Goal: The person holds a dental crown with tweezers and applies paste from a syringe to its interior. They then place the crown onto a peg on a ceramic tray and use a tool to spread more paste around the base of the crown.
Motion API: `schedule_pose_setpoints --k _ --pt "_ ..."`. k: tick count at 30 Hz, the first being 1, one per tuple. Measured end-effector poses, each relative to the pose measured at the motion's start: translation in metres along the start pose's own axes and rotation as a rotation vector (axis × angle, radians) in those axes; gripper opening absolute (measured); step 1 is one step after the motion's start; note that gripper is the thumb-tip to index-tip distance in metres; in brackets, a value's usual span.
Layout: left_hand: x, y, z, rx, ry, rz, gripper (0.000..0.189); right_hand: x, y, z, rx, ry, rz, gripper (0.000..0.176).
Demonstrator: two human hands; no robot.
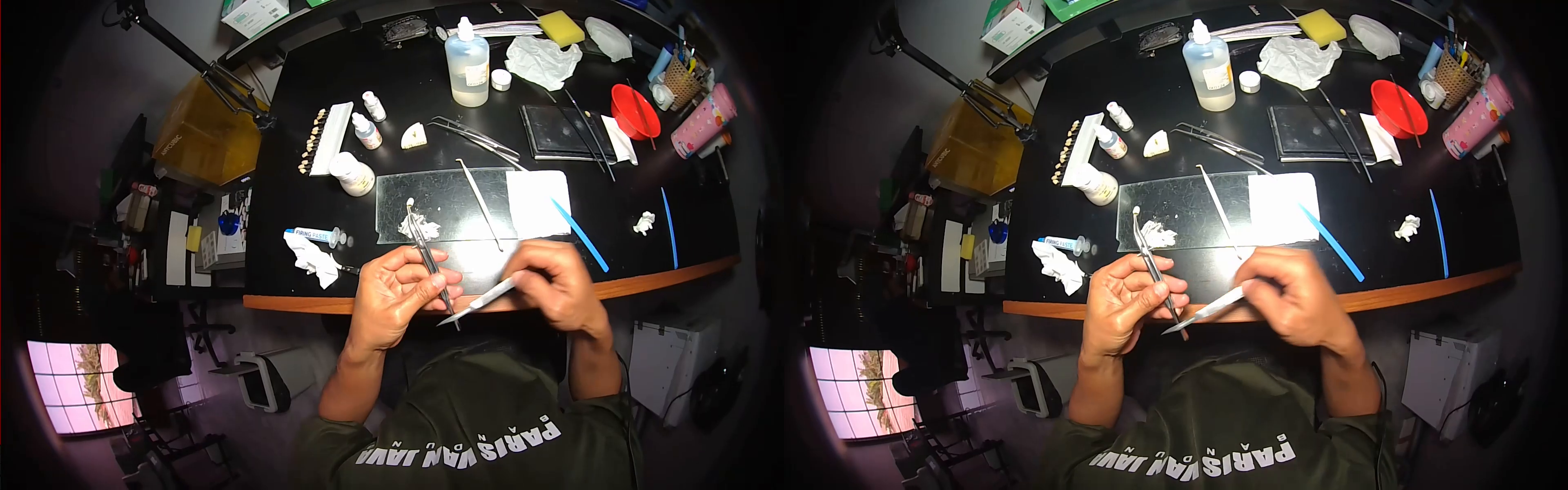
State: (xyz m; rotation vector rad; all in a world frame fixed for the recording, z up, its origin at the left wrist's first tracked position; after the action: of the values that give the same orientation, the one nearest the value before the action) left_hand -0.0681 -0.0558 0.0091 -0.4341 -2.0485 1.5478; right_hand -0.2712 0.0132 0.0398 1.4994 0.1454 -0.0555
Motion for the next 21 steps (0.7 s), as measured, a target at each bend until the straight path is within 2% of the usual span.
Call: schedule_pose_setpoints --k 3,4,6,9,12,18,21 --pt "-0.003 -0.007 -0.01 -0.013 0.003 0.054 0.035 -0.041 -0.005 -0.025 0.079 -0.278 0.102 0.012" --pt "-0.003 -0.006 -0.012 -0.026 0.016 0.001 0.035 -0.052 -0.003 -0.032 -0.028 -0.39 0.054 0.012" --pt "-0.004 -0.005 -0.018 -0.05 0.044 -0.103 0.035 -0.07 -0.005 -0.05 -0.027 -0.592 -0.005 0.012" --pt "-0.003 -0.004 -0.025 -0.102 0.052 -0.189 0.037 -0.079 -0.004 -0.073 -0.035 -0.816 -0.378 0.01" --pt "-0.001 -0.005 -0.03 -0.127 0.08 -0.262 0.038 -0.07 0.0 -0.074 -0.118 -0.878 -0.576 0.01" --pt "0.001 -0.01 -0.036 -0.125 0.135 -0.316 0.04 -0.06 0.0 -0.07 -0.101 -0.841 -0.738 0.007" --pt "-0.002 -0.016 -0.038 -0.103 0.026 -0.117 0.032 -0.058 0.002 -0.068 -0.123 -0.837 -0.793 0.007"
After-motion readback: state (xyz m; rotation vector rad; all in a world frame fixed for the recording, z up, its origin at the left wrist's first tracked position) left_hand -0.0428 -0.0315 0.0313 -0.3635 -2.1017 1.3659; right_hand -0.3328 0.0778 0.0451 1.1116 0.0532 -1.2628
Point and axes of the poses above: each hand's wrist, its own z-axis towards the middle knuckle, its own x-axis out of the palm, y = z × x, the point moved 9 cm from there along z, towards the middle knuckle, and after that the axes turned 6 degrees about z, right-handed, at the moved point
